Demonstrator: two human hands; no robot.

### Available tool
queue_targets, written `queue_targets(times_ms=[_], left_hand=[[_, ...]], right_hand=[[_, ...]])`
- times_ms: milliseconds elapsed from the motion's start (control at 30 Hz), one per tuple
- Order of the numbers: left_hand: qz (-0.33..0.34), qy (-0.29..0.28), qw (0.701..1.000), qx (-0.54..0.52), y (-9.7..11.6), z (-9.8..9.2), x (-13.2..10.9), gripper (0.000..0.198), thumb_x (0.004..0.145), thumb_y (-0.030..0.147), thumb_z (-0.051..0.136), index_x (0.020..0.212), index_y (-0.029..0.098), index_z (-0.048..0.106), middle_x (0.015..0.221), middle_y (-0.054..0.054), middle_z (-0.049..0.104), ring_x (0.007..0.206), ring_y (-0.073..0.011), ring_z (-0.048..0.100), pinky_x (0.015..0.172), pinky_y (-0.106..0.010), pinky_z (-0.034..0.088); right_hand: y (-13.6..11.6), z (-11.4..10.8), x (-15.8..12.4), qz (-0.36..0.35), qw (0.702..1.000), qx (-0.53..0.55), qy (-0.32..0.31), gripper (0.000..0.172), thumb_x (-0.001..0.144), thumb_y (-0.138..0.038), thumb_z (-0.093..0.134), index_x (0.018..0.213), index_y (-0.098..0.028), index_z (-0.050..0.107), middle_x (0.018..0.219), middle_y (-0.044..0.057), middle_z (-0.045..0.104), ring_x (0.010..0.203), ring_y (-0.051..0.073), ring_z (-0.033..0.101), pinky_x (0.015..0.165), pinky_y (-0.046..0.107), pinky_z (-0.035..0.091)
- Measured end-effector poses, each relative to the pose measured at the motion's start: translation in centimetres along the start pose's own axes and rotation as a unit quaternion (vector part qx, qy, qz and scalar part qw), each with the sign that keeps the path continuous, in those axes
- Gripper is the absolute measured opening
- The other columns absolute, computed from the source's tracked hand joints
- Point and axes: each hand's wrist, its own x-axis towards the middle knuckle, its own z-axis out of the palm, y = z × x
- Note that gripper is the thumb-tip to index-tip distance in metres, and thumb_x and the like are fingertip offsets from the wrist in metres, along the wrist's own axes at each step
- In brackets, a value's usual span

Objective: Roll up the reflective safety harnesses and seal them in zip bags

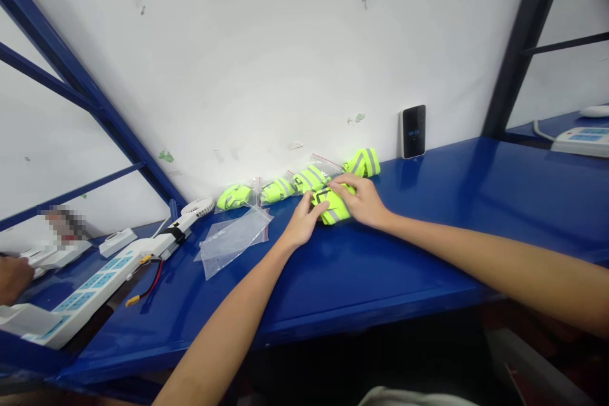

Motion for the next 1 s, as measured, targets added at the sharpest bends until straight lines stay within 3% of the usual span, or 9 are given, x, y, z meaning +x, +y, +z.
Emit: queue_targets(times_ms=[167, 233, 333, 433, 500, 667, 800, 933, 1000], left_hand=[[0.063, -0.004, 0.991, 0.115, -0.2, -0.1, -0.4, 0.039, 0.075, 0.044, 0.07, 0.101, 0.019, 0.054, 0.087, 0.0, 0.056, 0.078, -0.015, 0.053, 0.072, -0.024, 0.043], [0.068, 0.005, 0.989, 0.134, -0.2, 0.0, -0.5, 0.036, 0.077, 0.044, 0.068, 0.099, 0.02, 0.054, 0.085, 0.0, 0.055, 0.075, -0.0146, 0.051, 0.069, -0.024, 0.042], [0.078, 0.021, 0.99, 0.113, 0.1, 0.1, -0.6, 0.034, 0.08, 0.042, 0.066, 0.103, 0.022, 0.053, 0.088, 0.0, 0.057, 0.077, -0.0153, 0.053, 0.07, -0.024, 0.042], [0.091, 0.045, 0.991, 0.083, 0.6, 0.2, -0.7, 0.038, 0.078, 0.039, 0.068, 0.108, 0.024, 0.051, 0.09, 0.0, 0.058, 0.078, -0.0155, 0.054, 0.071, -0.024, 0.042], [0.099, 0.052, 0.99, 0.089, 0.9, 0.3, -0.8, 0.04, 0.076, 0.038, 0.069, 0.109, 0.024, 0.051, 0.092, 0.0, 0.059, 0.079, -0.0159, 0.055, 0.073, -0.025, 0.042], [0.122, 0.089, 0.976, 0.155, 1.2, 0.4, -1.0, 0.039, 0.078, 0.038, 0.067, 0.11, 0.023, 0.051, 0.095, -0.001, 0.061, 0.08, -0.0167, 0.055, 0.076, -0.026, 0.04], [0.148, 0.098, 0.962, 0.207, 0.8, 0.3, -0.8, 0.029, 0.076, 0.038, 0.069, 0.094, 0.021, 0.053, 0.082, 0.001, 0.055, 0.073, -0.0161, 0.048, 0.072, -0.026, 0.036], [0.173, 0.077, 0.948, 0.255, 0.8, -0.1, -0.6, 0.03, 0.07, 0.039, 0.074, 0.079, 0.02, 0.053, 0.074, 0.0, 0.049, 0.072, -0.0175, 0.045, 0.075, -0.029, 0.036], [0.194, 0.045, 0.937, 0.286, 1.0, -0.6, -0.5, 0.024, 0.075, 0.039, 0.069, 0.076, 0.02, 0.055, 0.076, -0.002, 0.051, 0.077, -0.0199, 0.047, 0.082, -0.032, 0.037]], right_hand=[[-0.6, -0.3, -0.1, -0.021, 0.999, 0.014, -0.032, 0.031, 0.088, -0.033, 0.057, 0.116, -0.024, 0.067, 0.103, 0.006, 0.068, 0.099, 0.023, 0.063, 0.093, 0.04, 0.046], [-0.3, -0.4, 0.1, 0.012, 0.999, 0.025, -0.022, 0.047, 0.083, -0.033, 0.063, 0.129, -0.025, 0.057, 0.105, 0.005, 0.067, 0.102, 0.024, 0.061, 0.096, 0.043, 0.044], [0.5, -0.3, 0.4, 0.12, 0.988, 0.097, -0.013, 0.073, 0.071, -0.037, 0.075, 0.137, -0.024, 0.048, 0.111, 0.007, 0.066, 0.106, 0.026, 0.06, 0.095, 0.045, 0.046], [1.0, -0.2, 0.4, 0.228, 0.94, 0.234, -0.098, 0.058, 0.073, -0.042, 0.073, 0.124, -0.02, 0.058, 0.109, 0.01, 0.068, 0.102, 0.027, 0.063, 0.087, 0.041, 0.052], [1.0, 0.0, 0.3, 0.253, 0.917, 0.285, -0.116, 0.045, 0.075, -0.044, 0.071, 0.111, -0.018, 0.064, 0.105, 0.01, 0.069, 0.099, 0.026, 0.064, 0.082, 0.038, 0.053], [0.5, 1.1, 0.2, 0.222, 0.933, 0.28, -0.034, 0.032, 0.073, -0.044, 0.071, 0.092, -0.019, 0.066, 0.099, 0.005, 0.07, 0.096, 0.023, 0.063, 0.079, 0.032, 0.051], [0.3, 1.5, 0.1, 0.205, 0.959, 0.197, 0.004, 0.024, 0.076, -0.043, 0.065, 0.083, -0.019, 0.065, 0.091, 0.003, 0.068, 0.091, 0.022, 0.062, 0.078, 0.031, 0.049], [-0.3, 0.8, 0.1, 0.135, 0.987, 0.081, -0.024, 0.021, 0.076, -0.039, 0.064, 0.081, -0.019, 0.065, 0.084, 0.002, 0.068, 0.084, 0.022, 0.062, 0.077, 0.032, 0.047], [-0.6, 0.5, 0.2, 0.078, 0.995, 0.028, -0.055, 0.021, 0.076, -0.038, 0.065, 0.083, -0.019, 0.065, 0.083, 0.002, 0.069, 0.08, 0.022, 0.062, 0.075, 0.032, 0.046]])
